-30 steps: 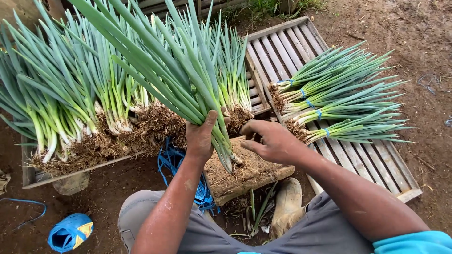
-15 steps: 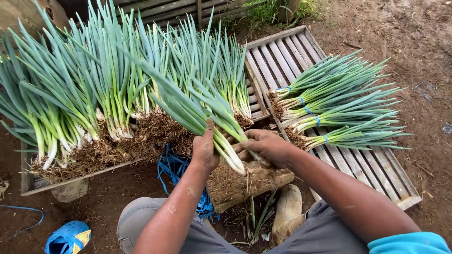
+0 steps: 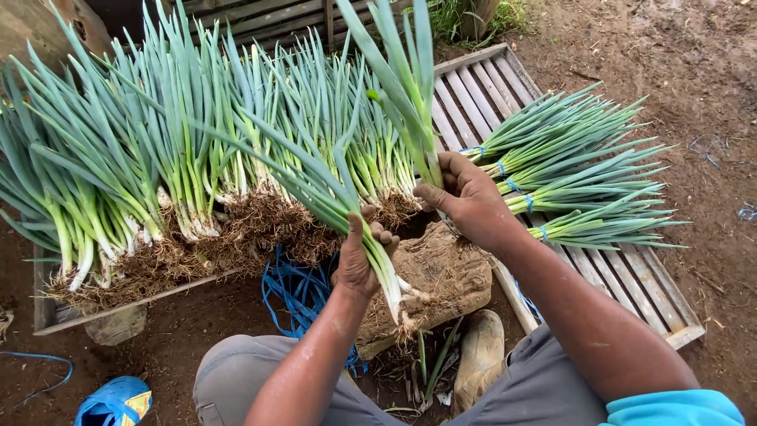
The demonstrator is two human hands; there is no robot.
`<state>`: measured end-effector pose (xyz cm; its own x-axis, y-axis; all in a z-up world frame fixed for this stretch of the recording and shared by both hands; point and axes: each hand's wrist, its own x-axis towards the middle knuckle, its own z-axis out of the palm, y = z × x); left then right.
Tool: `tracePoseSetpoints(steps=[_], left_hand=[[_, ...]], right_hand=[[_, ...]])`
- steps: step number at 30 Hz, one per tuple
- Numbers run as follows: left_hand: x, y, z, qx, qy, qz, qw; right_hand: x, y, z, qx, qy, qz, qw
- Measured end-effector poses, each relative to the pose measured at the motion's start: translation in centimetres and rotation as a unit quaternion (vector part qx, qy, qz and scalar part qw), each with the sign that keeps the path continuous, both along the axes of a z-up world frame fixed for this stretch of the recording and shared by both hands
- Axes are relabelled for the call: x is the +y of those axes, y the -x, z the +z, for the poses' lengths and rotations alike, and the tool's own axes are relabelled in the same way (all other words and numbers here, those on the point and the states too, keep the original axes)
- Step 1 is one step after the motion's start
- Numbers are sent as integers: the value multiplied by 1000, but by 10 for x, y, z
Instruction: The person gathers green onions from a wooden crate, aligns the roots, and ties them into bundles using blue plastic ties. The person then places the finished bundles onto a wooden pallet next to the crate.
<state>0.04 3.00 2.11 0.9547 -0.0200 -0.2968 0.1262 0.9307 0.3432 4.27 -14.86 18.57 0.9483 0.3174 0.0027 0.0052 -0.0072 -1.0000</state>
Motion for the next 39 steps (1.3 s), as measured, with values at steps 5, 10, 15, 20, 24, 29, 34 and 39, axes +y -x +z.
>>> tracePoseSetpoints(steps=[5, 10, 15, 20, 24, 29, 34, 39], left_hand=[[-19, 13, -7, -19, 28, -21, 999], [-26, 19, -12, -34, 39, -38, 998], [-24, 11, -9, -22, 70, -4, 997], [-21, 4, -42, 5, 38, 0, 999], [-23, 3, -36, 13, 39, 3, 999], [-23, 2, -16, 23, 52, -7, 998], [-29, 6, -15, 39, -45, 56, 997], [-24, 10, 23, 48, -23, 45, 998]], right_hand=[[4, 1, 12, -52, -66, 19, 996], [7, 12, 6, -31, -36, 25, 999], [13, 33, 12, 113, 268, 90, 953], [29, 50, 48, 153, 393, 133, 897], [32, 48, 40, 86, 444, 162, 877], [38, 51, 28, 30, 500, 228, 835], [39, 46, 27, 30, 521, 255, 814], [32, 35, -9, -18, 522, 262, 812]])
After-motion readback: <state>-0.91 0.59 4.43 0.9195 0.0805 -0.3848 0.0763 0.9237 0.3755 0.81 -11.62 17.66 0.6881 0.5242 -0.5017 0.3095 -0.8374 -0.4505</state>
